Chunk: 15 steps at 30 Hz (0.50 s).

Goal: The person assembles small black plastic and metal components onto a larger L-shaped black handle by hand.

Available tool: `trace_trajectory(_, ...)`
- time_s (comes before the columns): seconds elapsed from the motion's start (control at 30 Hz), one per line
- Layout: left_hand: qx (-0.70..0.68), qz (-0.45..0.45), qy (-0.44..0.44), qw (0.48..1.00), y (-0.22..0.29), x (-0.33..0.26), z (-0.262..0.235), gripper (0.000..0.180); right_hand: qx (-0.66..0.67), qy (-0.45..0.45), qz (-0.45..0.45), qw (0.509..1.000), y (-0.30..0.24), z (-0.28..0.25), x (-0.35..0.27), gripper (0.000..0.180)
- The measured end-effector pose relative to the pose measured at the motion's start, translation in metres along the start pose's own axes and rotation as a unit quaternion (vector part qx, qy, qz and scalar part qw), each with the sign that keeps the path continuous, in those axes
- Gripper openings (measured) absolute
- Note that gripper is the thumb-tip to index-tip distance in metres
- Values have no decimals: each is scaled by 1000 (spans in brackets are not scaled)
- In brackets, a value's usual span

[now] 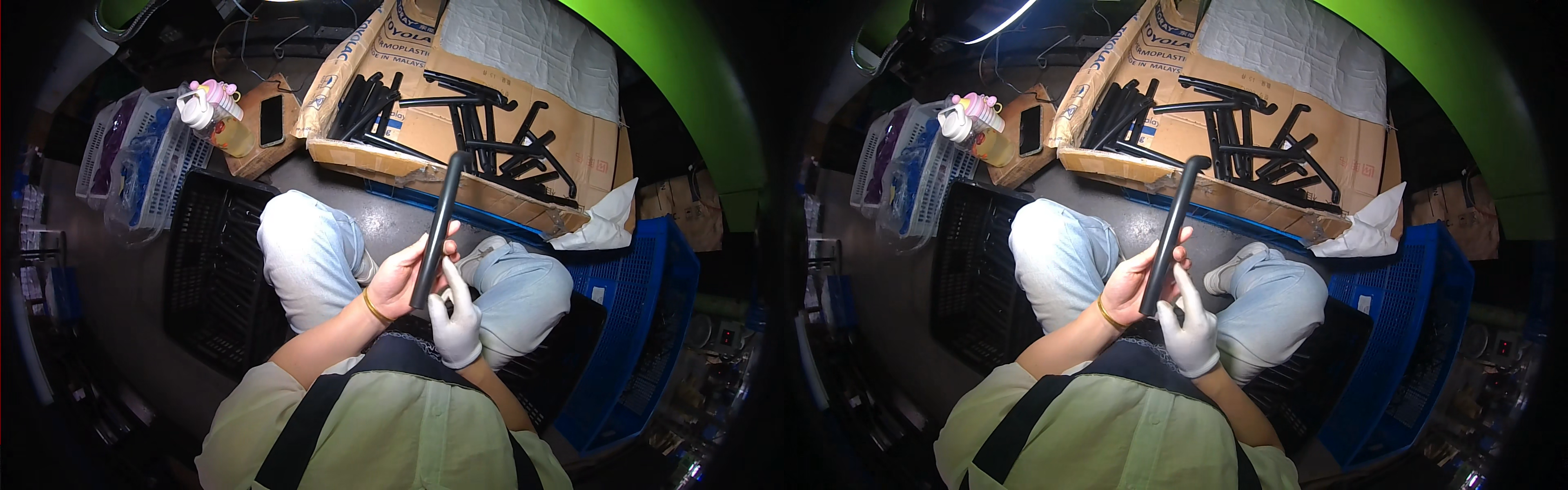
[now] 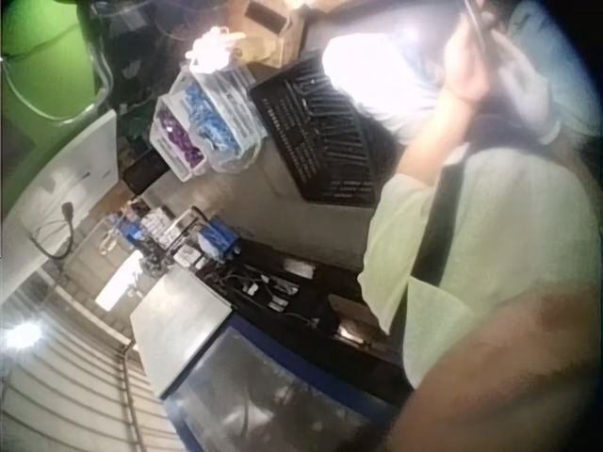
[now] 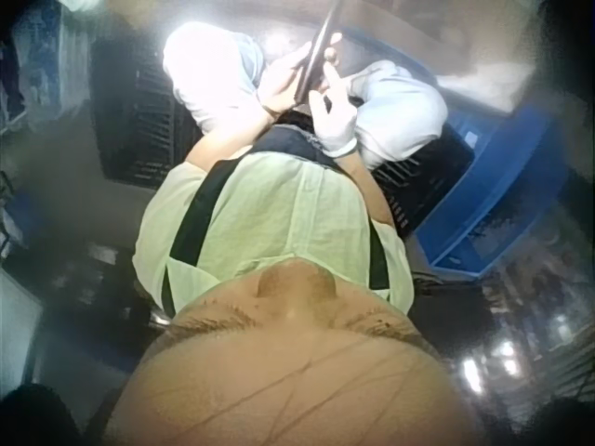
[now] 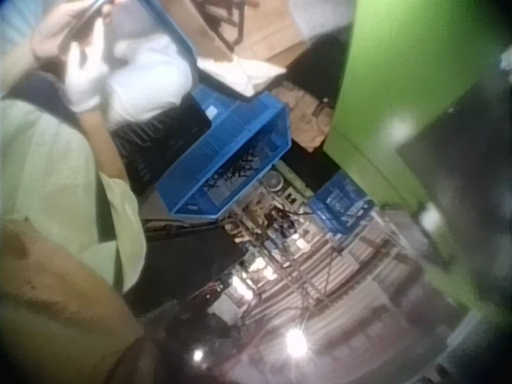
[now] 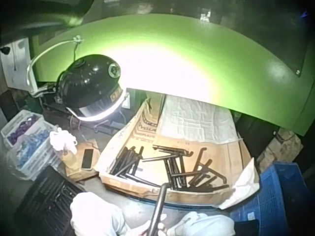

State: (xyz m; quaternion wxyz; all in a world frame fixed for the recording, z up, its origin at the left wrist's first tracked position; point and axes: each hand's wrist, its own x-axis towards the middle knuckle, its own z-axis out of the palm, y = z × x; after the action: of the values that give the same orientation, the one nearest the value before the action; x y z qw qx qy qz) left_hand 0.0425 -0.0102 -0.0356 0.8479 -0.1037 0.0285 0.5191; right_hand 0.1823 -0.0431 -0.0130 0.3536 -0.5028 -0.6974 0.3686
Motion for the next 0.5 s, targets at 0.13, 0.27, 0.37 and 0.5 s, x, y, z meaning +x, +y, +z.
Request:
trace_trajectory(0.13,-2,25,-53,998,8,10,-8,46,37,23,63,997,2,-3,-12,51)
trace_trajectory(0.27,22,41,-37,998,11,12,-12,45,47,6,58,997,8,-3,-10,39)
trace_trajectory(0.37,72,53,-22,996,8,15,-13,45,97,-8,92,991,-6,-2,1,24)
trace_trajectory(0.5,129,55,-16,990,-1,20,-12,46,132,-40,185,973,-2,1,4,14)
